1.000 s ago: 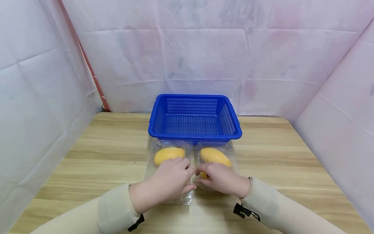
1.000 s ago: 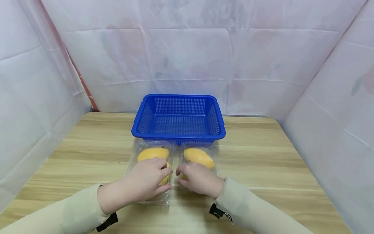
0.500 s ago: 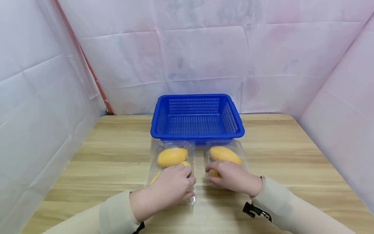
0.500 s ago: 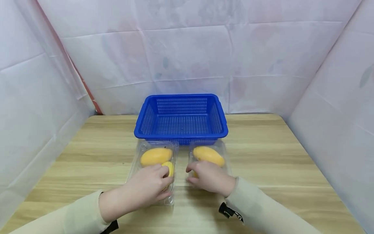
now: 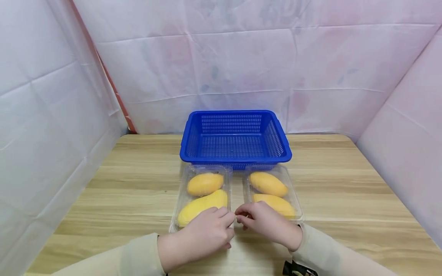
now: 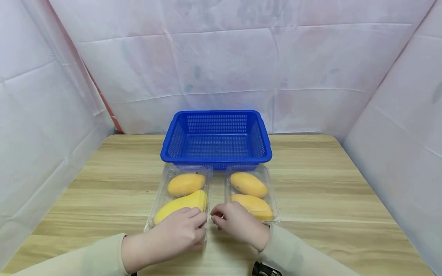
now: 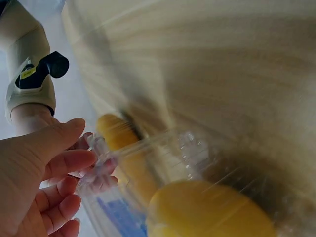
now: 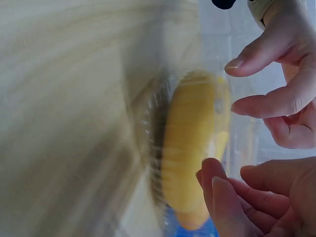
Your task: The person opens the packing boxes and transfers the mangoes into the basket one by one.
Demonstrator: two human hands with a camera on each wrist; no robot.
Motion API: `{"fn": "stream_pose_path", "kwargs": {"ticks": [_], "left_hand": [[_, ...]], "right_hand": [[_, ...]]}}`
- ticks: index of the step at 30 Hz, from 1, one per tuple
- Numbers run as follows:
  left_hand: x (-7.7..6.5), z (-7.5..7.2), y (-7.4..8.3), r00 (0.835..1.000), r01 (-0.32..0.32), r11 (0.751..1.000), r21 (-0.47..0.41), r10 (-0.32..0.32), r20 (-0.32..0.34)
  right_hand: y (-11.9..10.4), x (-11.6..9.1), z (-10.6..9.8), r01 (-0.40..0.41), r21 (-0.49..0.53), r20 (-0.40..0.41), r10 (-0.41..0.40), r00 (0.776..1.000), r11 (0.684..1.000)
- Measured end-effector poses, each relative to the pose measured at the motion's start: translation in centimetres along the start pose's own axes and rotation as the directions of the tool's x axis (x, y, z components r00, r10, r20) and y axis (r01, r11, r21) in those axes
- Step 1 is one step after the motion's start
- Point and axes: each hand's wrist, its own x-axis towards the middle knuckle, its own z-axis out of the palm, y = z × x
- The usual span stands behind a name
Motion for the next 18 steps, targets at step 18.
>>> {"fn": "stream_pose_path", "kwargs": {"ticks": [18], "left_hand": [[-0.5, 1.3, 0.7, 0.998, -0.005, 0.998, 0.064, 0.009, -0.066]], "right_hand": [[0.8, -0.6, 2.3, -0.147, 0.379, 0.069, 0.13, 0.989, 0.913]]}}
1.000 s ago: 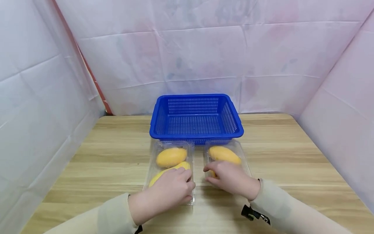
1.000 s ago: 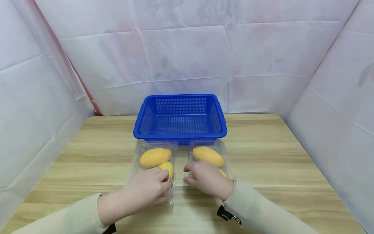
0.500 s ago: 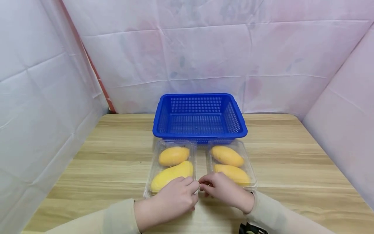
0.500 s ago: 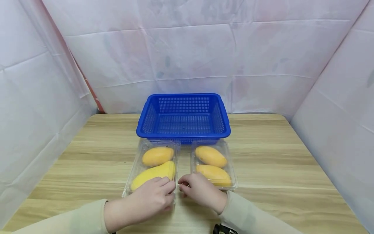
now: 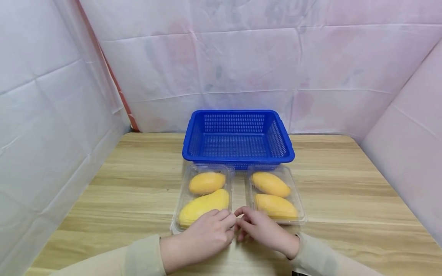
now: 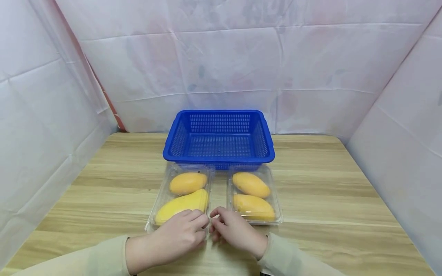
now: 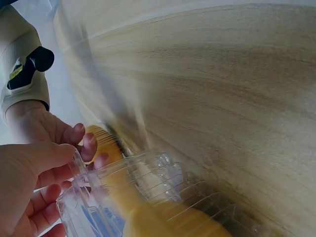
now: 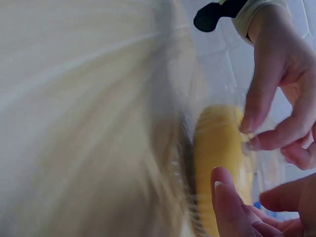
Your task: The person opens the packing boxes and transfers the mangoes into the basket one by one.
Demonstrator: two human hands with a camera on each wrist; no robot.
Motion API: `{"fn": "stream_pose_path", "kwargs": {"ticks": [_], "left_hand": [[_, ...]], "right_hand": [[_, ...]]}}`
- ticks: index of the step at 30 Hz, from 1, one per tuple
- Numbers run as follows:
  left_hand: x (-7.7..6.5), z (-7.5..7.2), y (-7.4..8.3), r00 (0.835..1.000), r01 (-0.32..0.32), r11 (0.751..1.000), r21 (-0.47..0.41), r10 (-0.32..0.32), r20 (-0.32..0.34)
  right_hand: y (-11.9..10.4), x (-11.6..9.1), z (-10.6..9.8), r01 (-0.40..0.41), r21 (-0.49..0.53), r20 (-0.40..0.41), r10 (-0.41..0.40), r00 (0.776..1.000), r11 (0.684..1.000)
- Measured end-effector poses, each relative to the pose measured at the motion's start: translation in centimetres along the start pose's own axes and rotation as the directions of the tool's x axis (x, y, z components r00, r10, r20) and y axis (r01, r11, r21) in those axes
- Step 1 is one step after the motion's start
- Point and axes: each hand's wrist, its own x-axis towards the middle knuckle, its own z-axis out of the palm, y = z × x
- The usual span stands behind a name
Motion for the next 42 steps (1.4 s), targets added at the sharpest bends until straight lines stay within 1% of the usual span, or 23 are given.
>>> {"fn": "stream_pose_path", "kwargs": {"ticks": [3, 6, 8, 12, 19, 24, 27, 33, 35, 38, 40, 42], "left_hand": [[-0.2, 0.1, -0.1, 1.0, -0.005, 1.0, 0.01, 0.005, -0.026], [-0.4, 0.1, -0.2, 0.999, -0.003, 1.0, 0.013, 0.004, -0.036], [-0.4, 0.1, -0.2, 0.999, -0.002, 1.0, 0.018, 0.003, -0.034], [-0.6, 0.0, -0.4, 1.0, -0.009, 1.0, 0.025, 0.01, -0.026], [-1.2, -0.3, -0.7, 0.999, -0.021, 0.999, 0.025, 0.022, -0.032], [-1.2, -0.1, -0.4, 0.996, -0.028, 1.0, 0.006, 0.028, -0.079], [-1.1, 0.1, -0.2, 0.995, -0.022, 1.0, -0.015, 0.02, -0.097], [-0.9, 0.4, -0.1, 0.997, -0.001, 0.998, -0.065, -0.004, -0.081], [-0.8, 0.5, -0.1, 0.997, 0.001, 0.998, -0.068, -0.006, -0.07], [-0.7, 0.6, -0.1, 0.997, -0.002, 0.996, -0.086, -0.004, -0.071], [-0.8, 0.7, -0.2, 0.997, -0.009, 0.996, -0.089, 0.002, -0.081], [-0.9, 0.7, -0.3, 0.996, -0.014, 0.995, -0.095, 0.005, -0.094]], "right_hand": [[0.3, 0.0, 0.7, -0.045, 0.125, 0.009, 0.044, 0.999, 0.991], [0.7, 0.3, 1.3, -0.066, 0.23, 0.01, 0.065, 0.998, 0.971], [0.9, 0.4, 1.7, -0.067, 0.269, 0.0, 0.07, 0.998, 0.961], [1.1, 0.7, 2.3, -0.06, 0.313, -0.022, 0.07, 0.997, 0.948], [0.8, 1.1, 2.9, -0.057, 0.33, -0.023, 0.068, 0.997, 0.942], [1.2, 1.0, 2.9, -0.055, 0.317, -0.021, 0.065, 0.998, 0.947], [1.5, 0.8, 2.9, -0.051, 0.321, -0.021, 0.061, 0.998, 0.946], [1.8, 0.8, 2.4, -0.063, 0.318, -0.017, 0.072, 0.997, 0.946], [1.7, 0.8, 2.2, -0.064, 0.308, -0.009, 0.071, 0.997, 0.949], [1.7, 0.8, 2.1, -0.058, 0.292, 0.001, 0.061, 0.998, 0.955], [1.8, 0.9, 2.1, -0.051, 0.266, -0.004, 0.053, 0.999, 0.963], [1.8, 1.1, 2.2, -0.052, 0.263, -0.004, 0.055, 0.998, 0.963]]}}
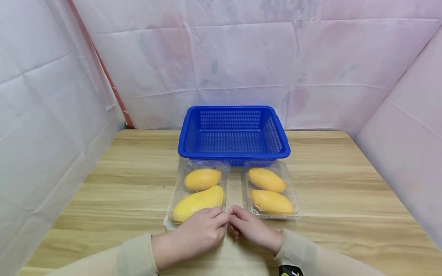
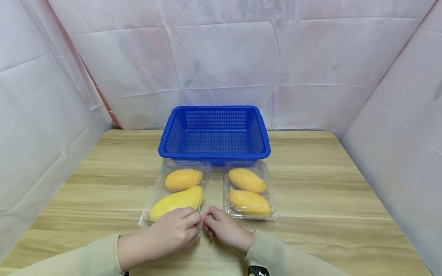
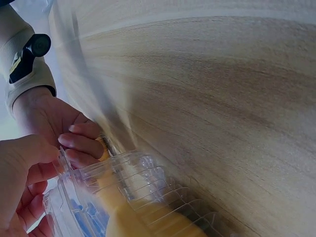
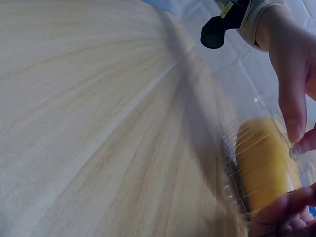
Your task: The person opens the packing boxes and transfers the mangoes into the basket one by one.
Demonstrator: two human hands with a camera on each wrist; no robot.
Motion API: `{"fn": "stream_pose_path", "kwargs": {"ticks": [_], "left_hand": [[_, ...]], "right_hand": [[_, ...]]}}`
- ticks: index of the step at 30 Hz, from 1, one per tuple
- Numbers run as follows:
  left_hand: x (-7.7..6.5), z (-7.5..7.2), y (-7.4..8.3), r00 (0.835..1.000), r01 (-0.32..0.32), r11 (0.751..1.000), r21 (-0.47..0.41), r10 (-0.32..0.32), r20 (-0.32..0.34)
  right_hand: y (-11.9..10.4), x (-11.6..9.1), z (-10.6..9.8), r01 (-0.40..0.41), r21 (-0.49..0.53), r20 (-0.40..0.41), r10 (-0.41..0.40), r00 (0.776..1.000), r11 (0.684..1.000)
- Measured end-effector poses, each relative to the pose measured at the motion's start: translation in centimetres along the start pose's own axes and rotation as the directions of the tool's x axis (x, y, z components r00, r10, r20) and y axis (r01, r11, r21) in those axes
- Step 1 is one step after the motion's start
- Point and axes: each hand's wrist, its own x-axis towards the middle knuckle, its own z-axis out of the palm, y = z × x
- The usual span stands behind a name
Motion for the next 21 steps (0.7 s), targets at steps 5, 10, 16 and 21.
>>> {"fn": "stream_pose_path", "kwargs": {"ticks": [5, 10, 16, 21], "left_hand": [[-0.7, -0.2, -0.5, 1.0, 0.001, 1.0, 0.005, -0.001, -0.029], [-1.0, -0.1, -0.5, 0.997, 0.041, 0.999, -0.034, -0.043, -0.061], [-0.9, 0.3, 0.4, 0.994, 0.096, 0.994, -0.053, -0.099, -0.038], [-0.9, 0.2, 0.4, 0.996, 0.081, 0.996, -0.02, -0.082, -0.034]], "right_hand": [[0.2, 0.7, 0.6, -0.013, 0.043, -0.005, 0.013, 1.0, 0.999], [0.4, 0.9, 0.6, 0.004, 0.074, 0.013, -0.005, 1.0, 0.997], [0.4, 0.3, -0.1, 0.003, 0.051, 0.022, -0.005, 1.0, 0.999], [0.5, 0.5, -0.1, 0.007, 0.084, 0.04, -0.01, 0.999, 0.996]]}}
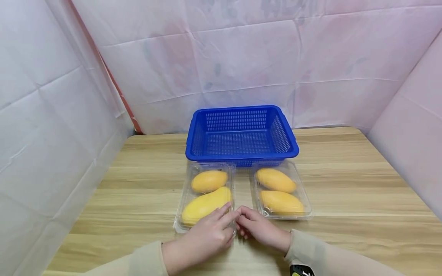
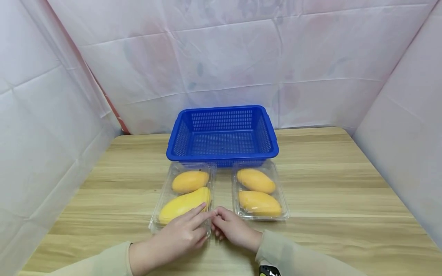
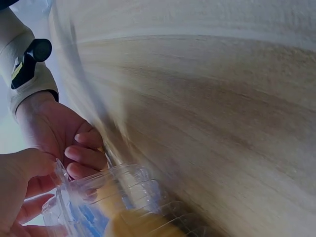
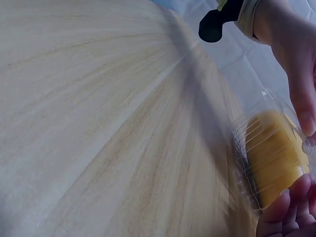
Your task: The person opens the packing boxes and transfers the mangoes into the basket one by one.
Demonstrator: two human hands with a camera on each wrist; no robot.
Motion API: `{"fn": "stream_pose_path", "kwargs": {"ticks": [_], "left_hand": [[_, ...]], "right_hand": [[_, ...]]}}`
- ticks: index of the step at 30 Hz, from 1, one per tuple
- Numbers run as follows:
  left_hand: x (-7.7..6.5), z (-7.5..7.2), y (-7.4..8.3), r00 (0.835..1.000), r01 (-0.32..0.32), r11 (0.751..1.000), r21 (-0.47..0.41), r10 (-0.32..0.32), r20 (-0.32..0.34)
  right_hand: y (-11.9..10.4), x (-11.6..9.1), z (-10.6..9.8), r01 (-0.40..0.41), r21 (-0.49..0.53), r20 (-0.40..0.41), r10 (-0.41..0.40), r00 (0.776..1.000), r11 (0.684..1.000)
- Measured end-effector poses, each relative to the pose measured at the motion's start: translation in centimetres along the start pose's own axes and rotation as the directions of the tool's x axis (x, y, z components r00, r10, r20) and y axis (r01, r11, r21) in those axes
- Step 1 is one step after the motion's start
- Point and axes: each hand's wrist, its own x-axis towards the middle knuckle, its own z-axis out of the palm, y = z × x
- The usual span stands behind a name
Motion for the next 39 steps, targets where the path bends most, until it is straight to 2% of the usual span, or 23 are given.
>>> {"fn": "stream_pose_path", "kwargs": {"ticks": [3, 5, 11, 16, 22, 30, 37, 39], "left_hand": [[0.2, 0.0, 0.1, 0.999, -0.044, 0.999, 0.029, 0.044, 0.001], [0.4, 0.0, 0.3, 0.999, -0.05, 0.998, 0.028, 0.05, 0.004], [0.5, 0.1, 0.8, 1.0, 0.007, 1.0, 0.026, -0.008, 0.008], [0.4, 0.0, 0.9, 1.0, -0.02, 0.996, 0.082, 0.02, -0.001], [0.2, -0.2, 0.7, 0.999, 0.011, 0.998, 0.062, -0.013, 0.03], [-0.5, -0.1, 0.0, 0.997, 0.029, 0.997, 0.066, -0.024, -0.08], [-0.1, 0.7, 0.2, 0.984, 0.05, 0.997, 0.053, -0.04, -0.176], [-0.1, 0.9, 0.3, 0.982, 0.059, 0.997, 0.05, -0.048, -0.185]], "right_hand": [[0.1, -0.1, -0.1, 0.002, 0.017, 0.013, -0.002, 1.0, 1.0], [0.1, -0.1, -0.1, 0.008, 0.019, 0.023, -0.008, 1.0, 1.0], [0.4, -0.3, -0.3, 0.022, 0.03, 0.031, -0.023, 0.999, 0.999], [0.4, -0.3, -0.3, 0.012, 0.04, 0.027, -0.013, 1.0, 0.999], [0.1, -0.2, -0.2, 0.017, 0.032, 0.029, -0.018, 0.999, 0.999], [-0.2, 0.6, 0.6, 0.011, 0.042, 0.026, -0.013, 1.0, 0.999], [0.2, 0.2, 0.2, 0.013, 0.054, 0.016, -0.014, 1.0, 0.998], [0.3, 0.1, 0.1, 0.01, 0.053, 0.016, -0.01, 1.0, 0.999]]}}
